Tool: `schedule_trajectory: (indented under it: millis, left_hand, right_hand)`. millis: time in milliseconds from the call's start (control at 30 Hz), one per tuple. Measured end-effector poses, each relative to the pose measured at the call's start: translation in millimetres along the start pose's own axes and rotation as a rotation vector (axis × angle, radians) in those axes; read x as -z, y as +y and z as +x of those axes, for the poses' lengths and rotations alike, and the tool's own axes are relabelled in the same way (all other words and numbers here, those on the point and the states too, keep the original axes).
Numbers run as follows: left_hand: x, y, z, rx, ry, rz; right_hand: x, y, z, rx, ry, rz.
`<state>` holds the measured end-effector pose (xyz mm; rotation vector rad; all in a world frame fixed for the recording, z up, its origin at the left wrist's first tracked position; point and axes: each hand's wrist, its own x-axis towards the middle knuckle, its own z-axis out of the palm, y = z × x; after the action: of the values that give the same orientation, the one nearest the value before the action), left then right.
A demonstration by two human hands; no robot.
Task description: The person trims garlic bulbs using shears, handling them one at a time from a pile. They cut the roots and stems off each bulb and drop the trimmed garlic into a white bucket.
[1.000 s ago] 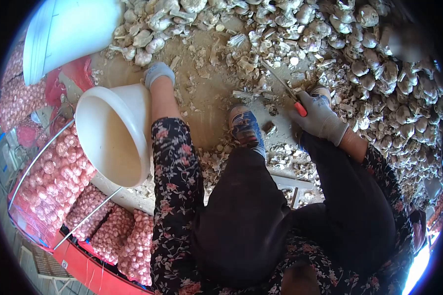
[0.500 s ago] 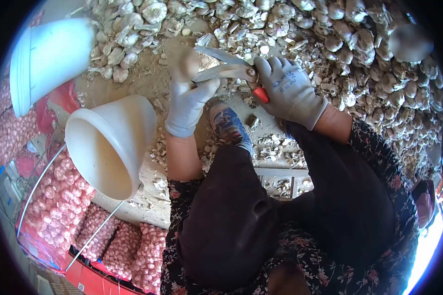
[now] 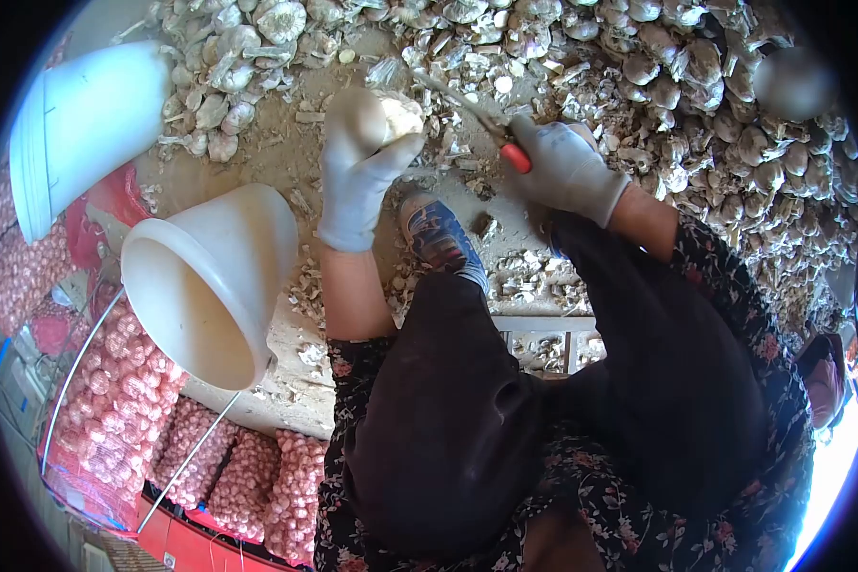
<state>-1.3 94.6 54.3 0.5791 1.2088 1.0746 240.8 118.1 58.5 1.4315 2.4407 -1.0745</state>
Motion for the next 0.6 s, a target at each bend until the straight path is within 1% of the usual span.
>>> schedule_trajectory:
  millis: [67, 100, 167, 200, 233, 267, 300, 367, 400, 433, 467, 500, 533, 567, 600]
  left_hand:
    - [19.1, -15.1, 11.3, -0.274, 0.078, 0.797]
    - [19.6, -13.9, 8.6, -0.27, 0.079, 0.795]
    - [18.7, -6.3, 1.9, -0.246, -0.026, 0.082]
    - [18.5, -10.9, -2.4, -0.2, -0.034, -0.214]
    - [15.1, -12.8, -6.6, -0.205, -0.031, -0.211]
    - [10.4, -14.8, -10.4, -0.233, -0.091, -0.403]
    - [8.5, -17.3, -11.9, -0.258, -0.154, -0.598]
    - [12.3, -26.1, -12.0, -0.244, -0.168, -0.622]
    - [11.7, -27.9, -13.1, -0.192, -0.186, -0.708]
    - [10.0, -27.6, -14.1, -0.137, -0.203, -0.792]
    - [6.6, -28.2, -14.3, -0.121, -0.104, -0.663]
    - [4.6, -28.9, -14.5, -0.119, -0.105, -0.663]
    - [2.8, -29.2, -13.8, -0.107, -0.076, -0.585]
    - [0.9, -29.1, -12.7, -0.096, -0.049, -0.508]
    - [-0.6, -29.4, -12.0, -0.098, -0.052, -0.511]
  right_hand:
    - [7.1, 3.7, -4.3, -0.126, -0.103, 0.147]
    - [10.2, 4.8, -7.7, -0.127, -0.108, 0.146]
    - [13.9, 5.2, -13.7, -0.121, -0.249, 0.267]
    - [11.2, 5.5, -16.9, -0.116, -0.25, 0.269]
    - [7.4, 6.0, -20.0, -0.06, -0.251, 0.353]
    - [6.1, 5.4, -22.1, -0.005, -0.251, 0.435]
    - [7.9, 2.0, -22.4, -0.004, -0.248, 0.431]
    - [13.9, -7.5, -19.9, -0.079, -0.347, 0.504]
    - [19.7, -10.9, -14.4, -0.106, -0.435, 0.521]
    - [22.4, -16.1, -10.6, -0.11, -0.436, 0.522]
    - [24.0, -21.9, -6.9, -0.101, -0.447, 0.56]
    - [24.3, -26.6, -3.3, -0.091, -0.455, 0.598]
    - [22.3, -29.2, -0.2, -0.021, -0.422, 0.511]
    - [20.8, -32.4, 2.1, -0.022, -0.419, 0.508]
    - [19.4, -35.6, 3.6, -0.074, -0.422, 0.6]
